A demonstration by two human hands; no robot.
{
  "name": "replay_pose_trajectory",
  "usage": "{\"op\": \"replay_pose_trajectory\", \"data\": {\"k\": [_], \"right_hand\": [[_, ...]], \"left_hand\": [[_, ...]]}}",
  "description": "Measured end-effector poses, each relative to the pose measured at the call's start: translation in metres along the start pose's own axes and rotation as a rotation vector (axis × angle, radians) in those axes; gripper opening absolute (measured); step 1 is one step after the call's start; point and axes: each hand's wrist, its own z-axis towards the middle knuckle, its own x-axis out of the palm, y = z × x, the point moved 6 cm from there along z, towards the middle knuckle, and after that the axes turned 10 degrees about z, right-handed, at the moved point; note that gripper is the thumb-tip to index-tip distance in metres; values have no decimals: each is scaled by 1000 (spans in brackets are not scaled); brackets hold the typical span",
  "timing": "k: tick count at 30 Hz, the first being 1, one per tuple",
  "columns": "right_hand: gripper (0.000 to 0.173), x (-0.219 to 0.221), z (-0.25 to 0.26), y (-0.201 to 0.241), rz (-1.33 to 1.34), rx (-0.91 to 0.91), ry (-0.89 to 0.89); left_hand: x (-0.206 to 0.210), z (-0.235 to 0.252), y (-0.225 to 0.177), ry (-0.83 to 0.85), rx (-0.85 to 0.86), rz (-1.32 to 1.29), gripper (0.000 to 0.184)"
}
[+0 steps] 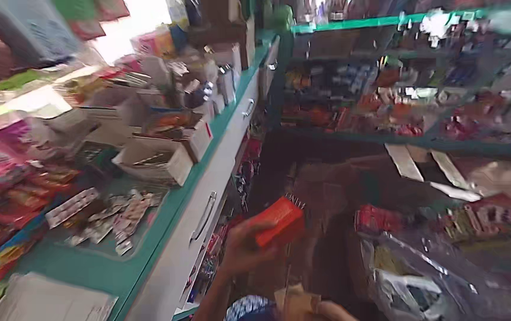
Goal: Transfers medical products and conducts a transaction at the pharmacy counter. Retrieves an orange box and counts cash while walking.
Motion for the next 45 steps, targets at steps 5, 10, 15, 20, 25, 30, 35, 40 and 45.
{"op": "replay_pose_trajectory", "data": {"k": [5, 10, 15, 20, 25, 30, 35, 40, 45], "right_hand": [[27, -97, 27, -28, 28, 269, -328], [26, -198, 85, -44, 375, 197, -463], [27, -372, 141, -11, 163, 76, -836], [27, -539, 178, 36, -206, 149, -1068], [20, -674, 251, 36, -173, 174, -931], [22, -816, 339, 74, 365, -132, -1175], [17, -928, 405, 116, 735, -326, -1209], [26, -1024, 414, 118, 811, -341, -1371], [13, -1123, 381, 76, 845, -312, -1674]], "left_hand": [[119, 120, 91, 232, -186, -212, 52], [228, 244, 179, 408, -73, -337, 49], [316, 373, 242, 512, -75, -395, 50], [343, 468, 311, 501, -215, -421, 79], [359, 537, 388, 343, -313, -531, 80], [434, 625, 484, 313, -366, -851, 76], [557, 714, 546, 424, -980, -1241, 75], [710, 801, 532, 964, -1085, -1629, 83], [857, 860, 498, 1412, -939, -1719, 82]]}}
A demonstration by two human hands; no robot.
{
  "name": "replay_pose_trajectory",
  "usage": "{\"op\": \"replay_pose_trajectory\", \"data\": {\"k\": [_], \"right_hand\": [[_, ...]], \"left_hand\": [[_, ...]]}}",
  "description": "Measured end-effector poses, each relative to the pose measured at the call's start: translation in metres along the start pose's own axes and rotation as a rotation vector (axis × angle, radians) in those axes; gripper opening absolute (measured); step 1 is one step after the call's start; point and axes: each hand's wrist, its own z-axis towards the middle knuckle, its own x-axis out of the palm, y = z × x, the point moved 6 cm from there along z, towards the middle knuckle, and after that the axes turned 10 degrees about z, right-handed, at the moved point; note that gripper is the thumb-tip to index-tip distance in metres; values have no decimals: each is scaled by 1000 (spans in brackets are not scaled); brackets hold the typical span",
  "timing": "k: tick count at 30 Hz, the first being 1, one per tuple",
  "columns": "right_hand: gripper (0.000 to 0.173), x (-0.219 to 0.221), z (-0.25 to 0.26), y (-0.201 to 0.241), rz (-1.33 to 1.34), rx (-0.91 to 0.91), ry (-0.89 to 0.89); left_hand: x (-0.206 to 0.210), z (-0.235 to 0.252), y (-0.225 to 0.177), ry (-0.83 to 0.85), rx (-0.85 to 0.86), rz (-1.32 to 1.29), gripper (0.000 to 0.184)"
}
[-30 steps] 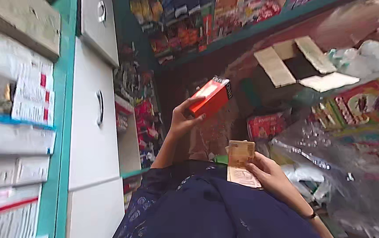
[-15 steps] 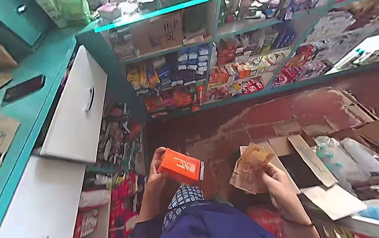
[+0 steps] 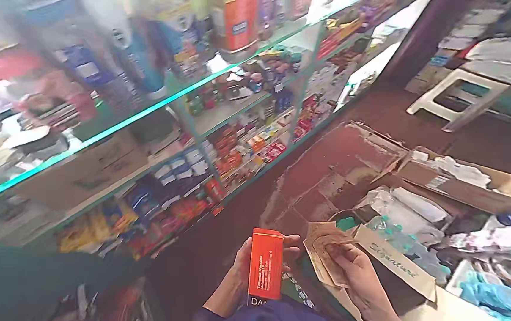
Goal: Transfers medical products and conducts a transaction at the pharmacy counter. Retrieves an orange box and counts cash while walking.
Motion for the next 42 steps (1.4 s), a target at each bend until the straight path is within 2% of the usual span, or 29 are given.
{"op": "replay_pose_trajectory", "data": {"k": [2, 4, 5, 7, 10, 13, 16, 20, 24, 28, 32, 35, 37, 39, 41, 42], "right_hand": [[13, -10, 53, 14, -1, -60, -63], [19, -18, 110, 36, -2, -115, -109], [20, -21, 138, 50, 1, -134, -136], [23, -27, 188, 77, 9, -152, -185], [22, -35, 259, 120, 21, -178, -240], [16, -51, 320, 153, 58, -161, -249], [13, -73, 391, 181, 66, -218, -280], [14, -119, 489, 224, 48, -310, -423], [16, -180, 578, 284, 92, -354, -550], [17, -233, 642, 346, 34, -340, -648], [16, -280, 707, 377, -40, -361, -753], [25, -335, 754, 397, 62, -395, -814], [29, -382, 781, 419, 142, -438, -882], [24, -432, 796, 442, 232, -490, -982], [22, -484, 805, 468, 359, -563, -1067], [20, -510, 810, 480, 419, -595, -1114]], "left_hand": [[-21, 56, -17, 18, -87, 45, 78], [-56, 108, -34, -111, -160, 159, 68], [-72, 139, -43, -103, -188, 218, 66], [-84, 204, -63, -134, -247, 294, 60], [-74, 303, -102, -295, -276, 408, 56], [-81, 387, -105, -198, -287, 359, 51], [-99, 476, -104, -90, -239, 396, 50], [-129, 598, -106, -119, -288, 419, 59], [-153, 742, -105, -36, -378, 371, 51], [-148, 880, -90, 129, -491, 344, 48], [-144, 991, -57, 167, -670, 329, 58], [-150, 1076, -20, 303, -722, 252, 43], [-157, 1135, 7, 339, -772, 234, 42], [-161, 1191, 37, 330, -851, 196, 52], [-149, 1252, 67, 514, -871, 85, 73], [-141, 1282, 80, 574, -872, 55, 77]]}}
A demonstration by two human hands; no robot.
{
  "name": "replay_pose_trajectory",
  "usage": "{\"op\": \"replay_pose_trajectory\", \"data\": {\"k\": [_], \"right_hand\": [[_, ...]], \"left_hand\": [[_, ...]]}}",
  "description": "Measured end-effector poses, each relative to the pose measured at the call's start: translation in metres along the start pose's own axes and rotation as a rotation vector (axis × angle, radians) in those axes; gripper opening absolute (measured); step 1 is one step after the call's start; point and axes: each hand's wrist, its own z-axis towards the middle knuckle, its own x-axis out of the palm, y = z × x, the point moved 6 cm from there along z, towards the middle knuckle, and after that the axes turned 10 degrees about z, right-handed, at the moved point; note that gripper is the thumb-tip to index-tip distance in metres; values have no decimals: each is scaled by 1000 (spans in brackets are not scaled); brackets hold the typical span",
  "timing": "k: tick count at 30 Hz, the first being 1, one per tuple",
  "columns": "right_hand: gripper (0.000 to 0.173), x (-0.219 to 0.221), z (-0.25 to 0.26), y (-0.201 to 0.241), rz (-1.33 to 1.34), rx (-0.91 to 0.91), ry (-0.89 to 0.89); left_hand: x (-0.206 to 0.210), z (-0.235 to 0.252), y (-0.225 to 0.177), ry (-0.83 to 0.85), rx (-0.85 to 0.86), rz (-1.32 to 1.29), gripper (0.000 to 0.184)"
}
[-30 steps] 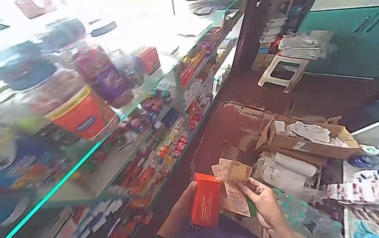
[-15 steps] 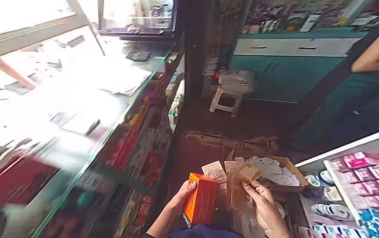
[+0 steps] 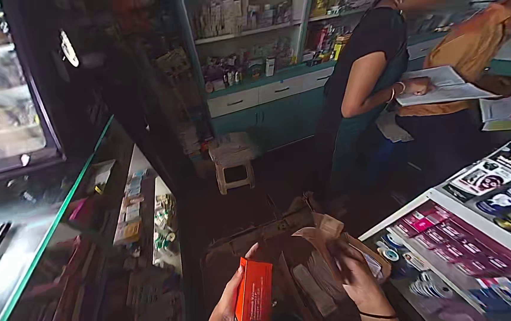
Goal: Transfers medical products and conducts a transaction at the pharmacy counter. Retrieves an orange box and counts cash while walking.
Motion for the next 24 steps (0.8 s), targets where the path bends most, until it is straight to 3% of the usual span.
{"op": "replay_pose_trajectory", "data": {"k": [5, 9, 12, 15, 17, 18, 21, 24], "right_hand": [[20, 2, 118, 24, 41, -44, -185], [23, -7, 200, 41, 115, -117, -277], [12, -24, 258, 35, -247, -100, -313], [18, -43, 307, 43, -635, -161, -390], [19, -48, 332, 62, -712, -201, -485], [21, -52, 343, 75, -769, -219, -547], [26, -63, 376, 115, -950, -242, -699], [27, -89, 400, 145, -996, -194, -812]], "left_hand": [[-49, 100, -48, 22, -67, 25, 53], [-89, 184, -54, 11, -190, -79, 52], [-109, 248, -57, -20, -374, -102, 47], [-120, 321, -77, 23, -581, 6, 34], [-106, 369, -106, -123, -791, 281, 22], [-101, 396, -114, -132, -895, 433, 26], [-102, 469, -113, 140, -890, 788, 33], [-37, 533, -135, 595, -837, 1525, 29]]}}
